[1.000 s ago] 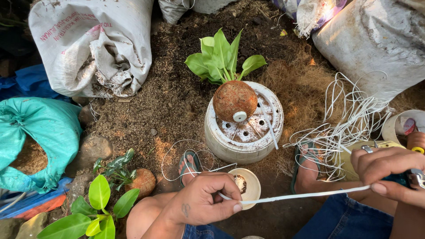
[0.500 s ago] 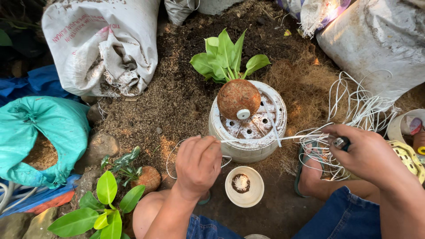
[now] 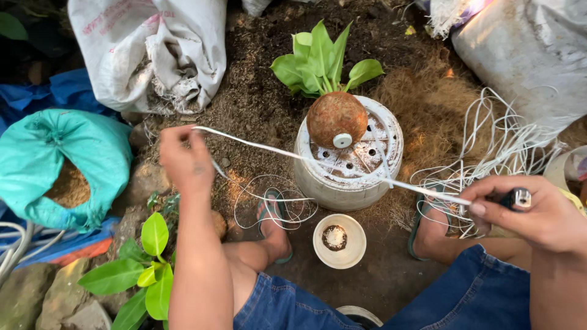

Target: The person assembles a small hydroponic system using a coconut shell, plastic tubing, and a white string. They cut the tubing with scissors, thread the string through the tubing, and insert the tubing into holes in the coconut shell placed on a perforated container.

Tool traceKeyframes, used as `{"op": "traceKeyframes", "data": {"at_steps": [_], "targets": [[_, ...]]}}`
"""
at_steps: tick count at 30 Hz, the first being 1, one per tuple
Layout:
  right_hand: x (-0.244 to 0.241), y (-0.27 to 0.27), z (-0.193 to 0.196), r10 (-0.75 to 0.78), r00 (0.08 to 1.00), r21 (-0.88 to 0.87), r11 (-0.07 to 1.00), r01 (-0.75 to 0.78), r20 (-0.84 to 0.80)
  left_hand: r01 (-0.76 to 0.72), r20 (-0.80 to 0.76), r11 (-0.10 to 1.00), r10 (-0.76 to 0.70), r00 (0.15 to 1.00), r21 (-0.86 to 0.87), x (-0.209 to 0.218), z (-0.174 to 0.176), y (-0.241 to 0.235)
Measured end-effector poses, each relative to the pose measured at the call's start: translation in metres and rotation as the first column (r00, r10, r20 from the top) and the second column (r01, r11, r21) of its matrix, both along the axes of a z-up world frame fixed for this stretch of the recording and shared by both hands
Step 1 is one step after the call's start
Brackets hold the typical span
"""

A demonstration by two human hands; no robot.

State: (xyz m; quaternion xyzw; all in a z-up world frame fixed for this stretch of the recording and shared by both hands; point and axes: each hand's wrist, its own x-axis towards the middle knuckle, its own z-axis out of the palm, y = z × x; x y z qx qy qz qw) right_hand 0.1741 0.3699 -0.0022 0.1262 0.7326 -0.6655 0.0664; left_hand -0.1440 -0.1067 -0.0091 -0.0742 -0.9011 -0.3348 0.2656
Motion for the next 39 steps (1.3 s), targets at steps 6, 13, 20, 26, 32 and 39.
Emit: {"op": "traceKeyframes", "data": {"at_steps": [6, 13, 20, 26, 32, 39], "targets": [[-0.028, -0.094, -0.003, 0.018, 1.000, 0.008, 1.000, -0.018, 0.026, -0.039, 0.248, 0.946, 0.124, 0.961, -0.323, -0.009, -0.031, 0.013], [-0.081, -0.191, -0.027, 0.046, 0.987, 0.162, 0.984, -0.071, 0.152, 0.552, 0.332, 0.786, -0.618, 0.713, 0.279, 0.093, -0.002, 0.083], [-0.062, -0.196, -0.021, 0.173, 0.984, 0.319, 0.935, -0.155, -0.029, 0.907, 0.525, 0.346, -0.832, 0.180, 0.237, 0.148, 0.043, 0.114], [-0.065, -0.185, -0.008, 0.113, 0.994, 0.136, 0.984, -0.114, 0.010, 0.808, 0.749, 0.490, -0.656, 0.094, 0.327, 0.146, 0.048, 0.111], [-0.067, -0.132, 0.013, 0.113, 0.986, 0.198, 0.976, -0.087, -0.124, 0.832, 0.473, 0.502, -0.807, 0.353, 0.237, 0.113, 0.030, 0.092], [-0.021, -0.029, 0.048, -0.150, 0.973, 0.136, 0.975, 0.175, -0.177, 0.484, 0.583, 0.872, -0.434, 0.687, 0.079, 0.024, 0.021, 0.015]]}}
